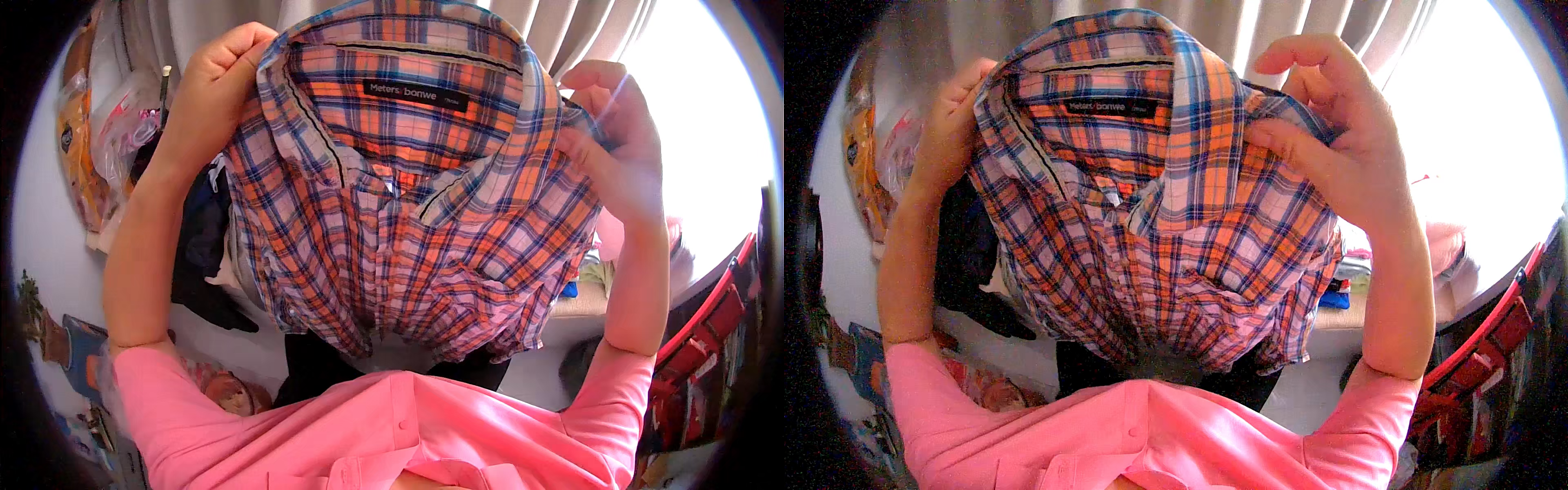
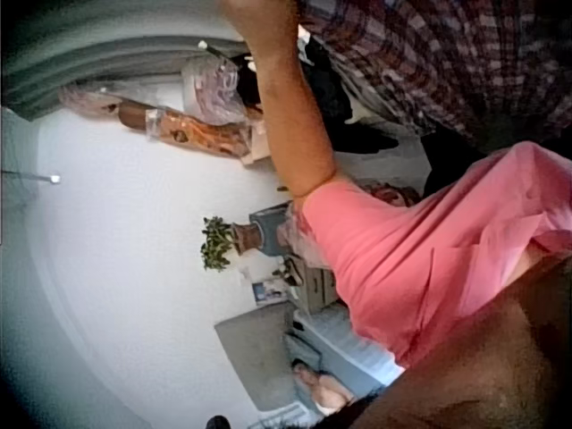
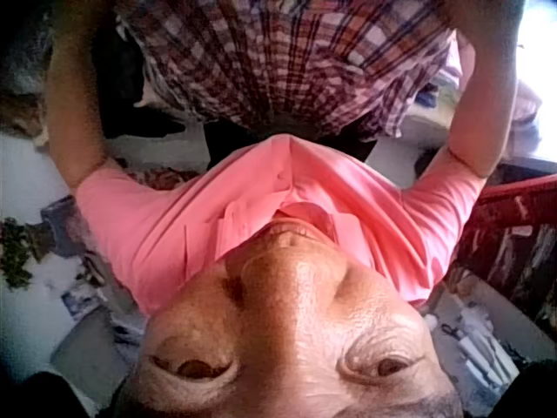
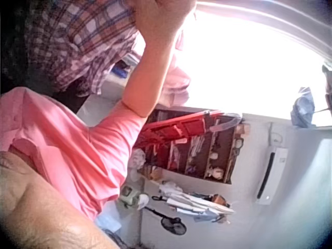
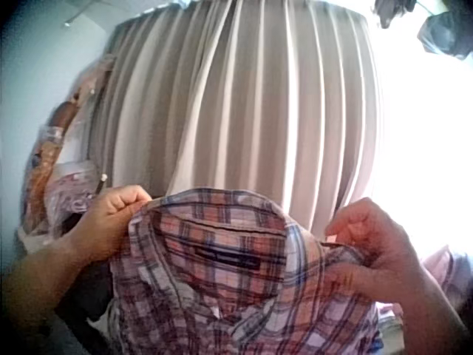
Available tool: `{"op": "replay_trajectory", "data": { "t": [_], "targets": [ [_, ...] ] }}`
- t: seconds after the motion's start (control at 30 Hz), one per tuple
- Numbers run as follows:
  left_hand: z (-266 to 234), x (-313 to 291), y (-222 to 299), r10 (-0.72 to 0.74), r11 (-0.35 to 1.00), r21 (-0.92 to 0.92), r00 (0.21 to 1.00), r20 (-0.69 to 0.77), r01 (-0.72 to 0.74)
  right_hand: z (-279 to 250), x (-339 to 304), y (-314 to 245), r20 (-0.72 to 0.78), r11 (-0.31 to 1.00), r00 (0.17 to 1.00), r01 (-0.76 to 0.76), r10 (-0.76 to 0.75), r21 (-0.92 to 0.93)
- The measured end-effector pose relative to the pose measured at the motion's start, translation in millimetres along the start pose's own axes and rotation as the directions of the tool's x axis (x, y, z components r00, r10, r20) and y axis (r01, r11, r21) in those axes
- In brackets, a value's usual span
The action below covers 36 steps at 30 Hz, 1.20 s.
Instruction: The person smooths out a plaid shirt on a surface, buttons several buttons down the front, and then folds the sleeves and the body of the shirt.
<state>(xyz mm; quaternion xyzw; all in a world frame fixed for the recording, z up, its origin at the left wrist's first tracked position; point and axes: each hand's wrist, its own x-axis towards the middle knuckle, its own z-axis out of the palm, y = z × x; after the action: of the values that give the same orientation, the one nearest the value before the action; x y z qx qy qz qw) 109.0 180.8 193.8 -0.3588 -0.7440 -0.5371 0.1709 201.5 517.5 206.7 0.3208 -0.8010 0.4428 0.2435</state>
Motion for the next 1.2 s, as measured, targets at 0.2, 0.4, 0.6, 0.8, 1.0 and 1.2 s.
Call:
{"op": "replay_trajectory", "data": {
  "t": [0.2, 0.4, 0.6, 0.8, 1.0, 1.2],
  "targets": [
    [-12, -6, -9, 0.021, 1.000, -0.001, 0.999, -0.025, -0.021, 10, 11, 11, -0.056, 0.985, 0.995, 0.077, -0.086, -0.153],
    [-13, -17, -3, 0.053, 0.997, -0.056, 0.998, -0.015, -0.054, 12, 0, 3, -0.101, 0.960, 0.981, 0.136, -0.165, -0.246],
    [-8, -13, -1, 0.051, 0.997, -0.056, 0.998, -0.048, -0.054, 11, 4, -3, 0.002, 0.930, 0.969, 0.239, -0.249, -0.277],
    [-10, -11, -4, 0.060, 0.998, -0.014, 0.998, -0.032, -0.060, 30, 0, -19, -0.024, 0.873, 0.912, 0.384, -0.410, -0.299],
    [-17, -14, 3, 0.040, 0.993, -0.102, 0.992, -0.121, -0.053, 15, 4, -14, -0.125, 0.861, 0.935, 0.247, -0.333, -0.444],
    [-20, -20, 13, 0.120, 0.991, 0.056, 0.993, -0.011, -0.119, -5, -7, -3, -0.065, 0.904, 0.967, 0.204, -0.245, -0.376]
  ]
}}
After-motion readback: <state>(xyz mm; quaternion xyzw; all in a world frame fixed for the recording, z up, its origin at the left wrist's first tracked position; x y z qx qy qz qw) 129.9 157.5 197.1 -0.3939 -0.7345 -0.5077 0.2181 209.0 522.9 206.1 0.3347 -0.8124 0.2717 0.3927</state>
